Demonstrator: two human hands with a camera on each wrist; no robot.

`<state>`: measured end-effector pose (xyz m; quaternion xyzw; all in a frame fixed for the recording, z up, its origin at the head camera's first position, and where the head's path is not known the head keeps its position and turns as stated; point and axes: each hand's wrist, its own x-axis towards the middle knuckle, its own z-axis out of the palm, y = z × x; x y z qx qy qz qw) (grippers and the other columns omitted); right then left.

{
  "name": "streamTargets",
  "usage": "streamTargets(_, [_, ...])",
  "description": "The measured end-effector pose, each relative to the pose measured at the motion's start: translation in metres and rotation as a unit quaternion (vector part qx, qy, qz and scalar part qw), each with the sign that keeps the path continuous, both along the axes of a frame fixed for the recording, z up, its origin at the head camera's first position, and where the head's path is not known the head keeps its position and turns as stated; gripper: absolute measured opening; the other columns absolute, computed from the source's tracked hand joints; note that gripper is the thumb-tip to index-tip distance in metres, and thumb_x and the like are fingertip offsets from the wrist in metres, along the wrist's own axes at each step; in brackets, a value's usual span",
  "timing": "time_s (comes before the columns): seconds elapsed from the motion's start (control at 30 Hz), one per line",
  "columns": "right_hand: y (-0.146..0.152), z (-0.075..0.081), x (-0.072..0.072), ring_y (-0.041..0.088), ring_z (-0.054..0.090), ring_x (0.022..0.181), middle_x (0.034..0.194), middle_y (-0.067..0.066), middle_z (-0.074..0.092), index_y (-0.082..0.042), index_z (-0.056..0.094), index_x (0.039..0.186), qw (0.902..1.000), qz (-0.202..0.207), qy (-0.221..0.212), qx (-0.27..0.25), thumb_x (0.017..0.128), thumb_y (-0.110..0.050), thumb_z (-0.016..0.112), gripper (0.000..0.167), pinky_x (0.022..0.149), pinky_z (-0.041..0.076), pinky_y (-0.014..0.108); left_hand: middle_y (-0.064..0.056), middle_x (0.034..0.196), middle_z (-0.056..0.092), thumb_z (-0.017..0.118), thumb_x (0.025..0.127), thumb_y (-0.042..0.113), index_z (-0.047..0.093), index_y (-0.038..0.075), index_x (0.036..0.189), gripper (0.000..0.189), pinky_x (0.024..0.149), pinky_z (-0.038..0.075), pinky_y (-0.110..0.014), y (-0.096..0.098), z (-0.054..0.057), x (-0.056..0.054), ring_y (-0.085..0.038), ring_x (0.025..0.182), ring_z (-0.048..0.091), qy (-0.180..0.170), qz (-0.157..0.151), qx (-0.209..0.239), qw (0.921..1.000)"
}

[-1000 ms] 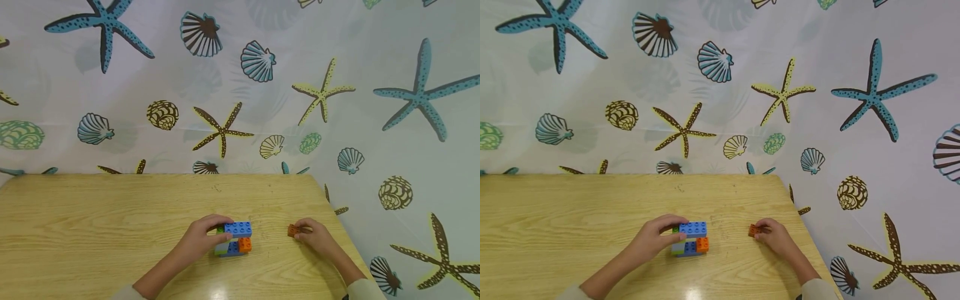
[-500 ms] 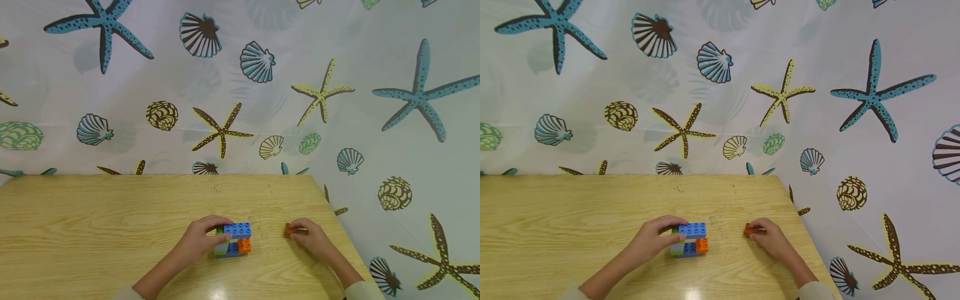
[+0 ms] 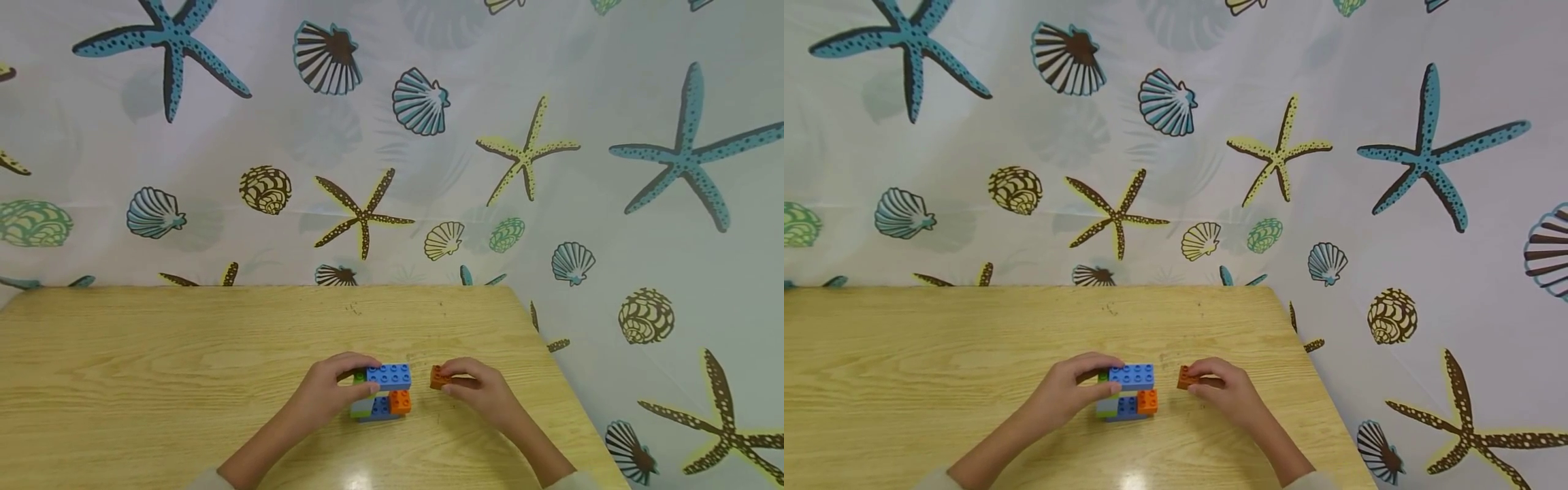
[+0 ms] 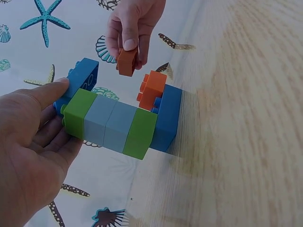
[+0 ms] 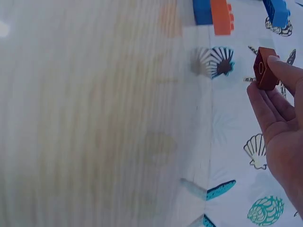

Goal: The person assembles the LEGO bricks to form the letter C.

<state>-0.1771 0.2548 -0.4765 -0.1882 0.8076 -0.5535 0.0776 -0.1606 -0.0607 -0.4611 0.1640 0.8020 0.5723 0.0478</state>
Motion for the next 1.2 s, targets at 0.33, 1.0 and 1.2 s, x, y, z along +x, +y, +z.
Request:
streamTargets(0.33, [-0.029, 0.002, 0.010, 0.035, 0.066, 0.116, 0.132, 0.021, 0.061, -0.004, 0.070, 0.117, 0.9992, 0.028, 0.019, -0.019, 0.094, -0.012, 0.071, 0.024, 0.090, 0.058, 0.028, 0.005, 0.122, 0.069, 0.079, 0.088, 0.030, 0.074, 0.027, 0.115, 0.027, 0.107, 0.049, -0.049, 0.001, -0.001, 0.000, -0.019, 0.117, 0.064, -0.003, 0.006, 0.001, 1.0000])
streamTargets(1.0, [-0.050, -0.002, 0.011, 0.020, 0.068, 0.115, 0.132, 0.019, 0.062, -0.004, 0.070, 0.113, 0.9975, 0.042, 0.024, -0.051, 0.093, -0.013, 0.073, 0.023, 0.092, 0.058, 0.030, 0.002, 0.123, 0.068, 0.078, 0.089, 0.031, 0.073, 0.025, 0.118, 0.029, 0.106, 0.049, -0.049, -0.001, -0.001, -0.001, -0.020, 0.117, 0.063, 0.004, -0.007, 0.002, 1.0000])
streamTargets(1.2, [-0.051, -0.002, 0.011, 0.017, 0.068, 0.113, 0.132, 0.021, 0.060, -0.002, 0.068, 0.113, 0.9961, 0.050, 0.040, -0.060, 0.093, -0.010, 0.071, 0.022, 0.091, 0.058, 0.030, 0.002, 0.123, 0.067, 0.077, 0.090, 0.031, 0.073, 0.025, 0.118, 0.029, 0.106, 0.049, -0.052, -0.001, 0.000, 0.000, -0.020, 0.116, 0.063, 0.015, -0.012, -0.005, 0.9998])
